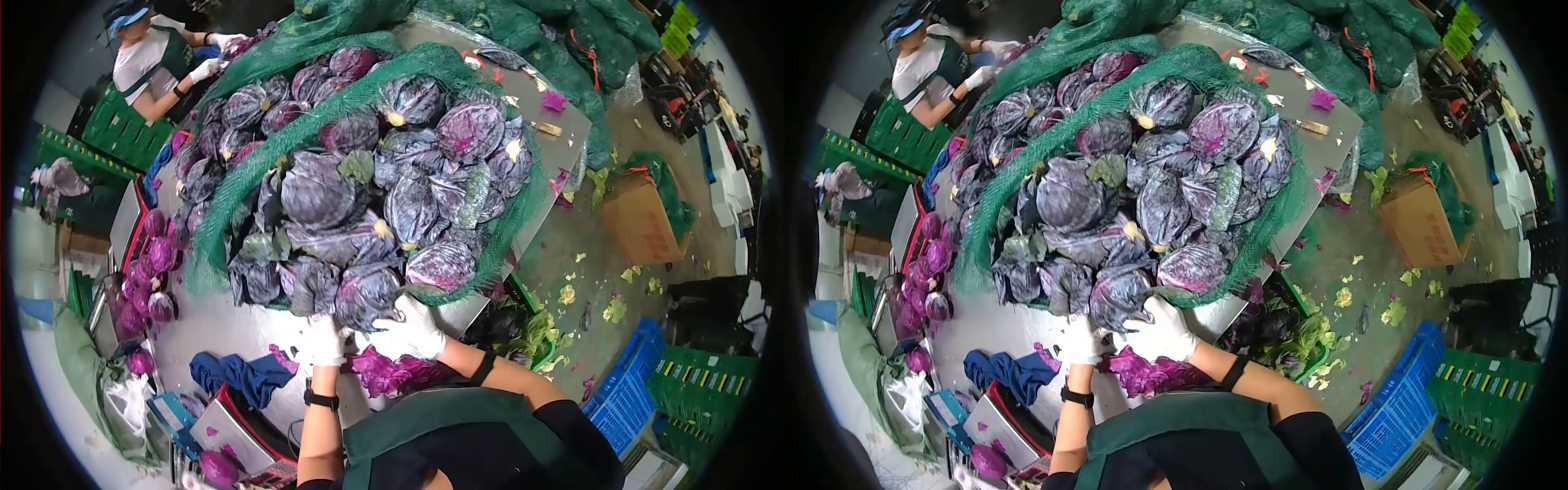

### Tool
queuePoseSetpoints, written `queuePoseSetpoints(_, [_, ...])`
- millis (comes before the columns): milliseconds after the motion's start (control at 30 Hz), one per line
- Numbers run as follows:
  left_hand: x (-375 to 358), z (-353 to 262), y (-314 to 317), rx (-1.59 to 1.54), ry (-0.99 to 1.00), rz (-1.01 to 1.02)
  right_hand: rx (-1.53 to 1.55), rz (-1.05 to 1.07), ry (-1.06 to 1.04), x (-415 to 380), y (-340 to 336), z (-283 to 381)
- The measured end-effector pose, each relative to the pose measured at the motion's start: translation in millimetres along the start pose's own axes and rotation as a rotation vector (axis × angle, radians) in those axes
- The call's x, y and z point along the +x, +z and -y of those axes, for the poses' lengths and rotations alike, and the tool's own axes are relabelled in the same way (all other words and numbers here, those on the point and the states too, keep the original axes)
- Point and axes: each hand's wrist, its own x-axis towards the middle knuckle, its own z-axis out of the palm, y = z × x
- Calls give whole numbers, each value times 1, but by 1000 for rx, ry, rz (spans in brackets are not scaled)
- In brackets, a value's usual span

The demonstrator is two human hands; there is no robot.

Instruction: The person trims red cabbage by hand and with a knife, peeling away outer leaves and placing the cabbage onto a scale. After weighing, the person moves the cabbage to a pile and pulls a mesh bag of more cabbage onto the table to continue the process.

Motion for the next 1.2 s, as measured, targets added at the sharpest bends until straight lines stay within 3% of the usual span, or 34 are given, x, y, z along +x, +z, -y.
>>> queuePoseSetpoints(33, [2, -3, -3, 24, 72, -105, -192, 20, -111, 8, -8, 11])
queuePoseSetpoints(67, [8, -15, -16, -66, -140, 139, -238, 10, -209, 12, -15, 25])
queuePoseSetpoints(100, [5, -46, -47, -157, -238, 131, -273, 33, -254, 11, -20, 26])
queuePoseSetpoints(167, [-22, -62, -53, -324, -97, -138, 684, 159, 474, 9, -33, 35])
queuePoseSetpoints(200, [-38, -77, -67, -476, -170, -72, 584, 282, 505, 16, -62, 64])
queuePoseSetpoints(233, [-65, -76, -59, -358, -30, -225, 53, 365, 317, 8, -62, 34])
queuePoseSetpoints(267, [-92, -73, -52, -526, -108, -39, 77, 323, 251, -5, -71, 26])
queuePoseSetpoints(300, [-121, -57, -26, -458, 24, 93, 104, 277, 192, -20, -78, 20])
queuePoseSetpoints(367, [-146, -90, -34, -74, 305, 168, -120, 221, 86, -50, -91, -2])
queuePoseSetpoints(433, [-130, -116, -35, -205, 637, 298, -52, 197, 166, -77, -93, -13])
queuePoseSetpoints(500, [-109, -108, -24, -157, 604, 376, 178, 168, 481, -87, -93, -13])
queuePoseSetpoints(533, [-92, -104, -23, -117, 576, 460, 181, 175, 470, -87, -93, -13])
queuePoseSetpoints(567, [-61, -132, -98, -63, 683, -29, 188, 148, 436, -88, -92, -12])
queuePoseSetpoints(600, [-40, -121, -95, -552, -46, 219, 197, 119, 405, -90, -92, -12])
queuePoseSetpoints(633, [-16, -125, -109, -299, 366, -310, 229, 137, 413, -92, -89, -26])
queuePoseSetpoints(667, [6, -130, -110, -357, 181, -309, 272, 166, 482, -91, -93, -23])
queuePoseSetpoints(700, [24, -131, -113, -339, 97, -107, 311, 201, 543, -87, -97, -17])
queuePoseSetpoints(767, [31, -147, -107, -27, 65, 1, 394, 182, 638, -84, -98, -9])
queuePoseSetpoints(833, [25, -167, -103, 36, -52, 97, 364, 101, 596, -83, -92, -6])
queuePoseSetpoints(900, [-2, -166, -75, -6, -7, -57, 306, 34, 451, -74, -87, 19])
queuePoseSetpoints(967, [-37, -165, -72, -1, 162, -127, 282, -33, 208, -62, -85, 44])
queuePoseSetpoints(1033, [-75, -146, -29, -66, 371, -235, 311, -141, 174, -46, -79, 60])
queuePoseSetpoints(1100, [-105, -127, -4, -132, 547, -375, -127, -63, -156, -26, -79, 42])
queuePoseSetpoints(1167, [-125, -104, -2, -419, 579, -210, -182, 91, -34, -27, -73, 46])
queuePoseSetpoints(1200, [-119, -88, 0, -536, 659, -208, -47, 107, 66, -29, -69, 48])
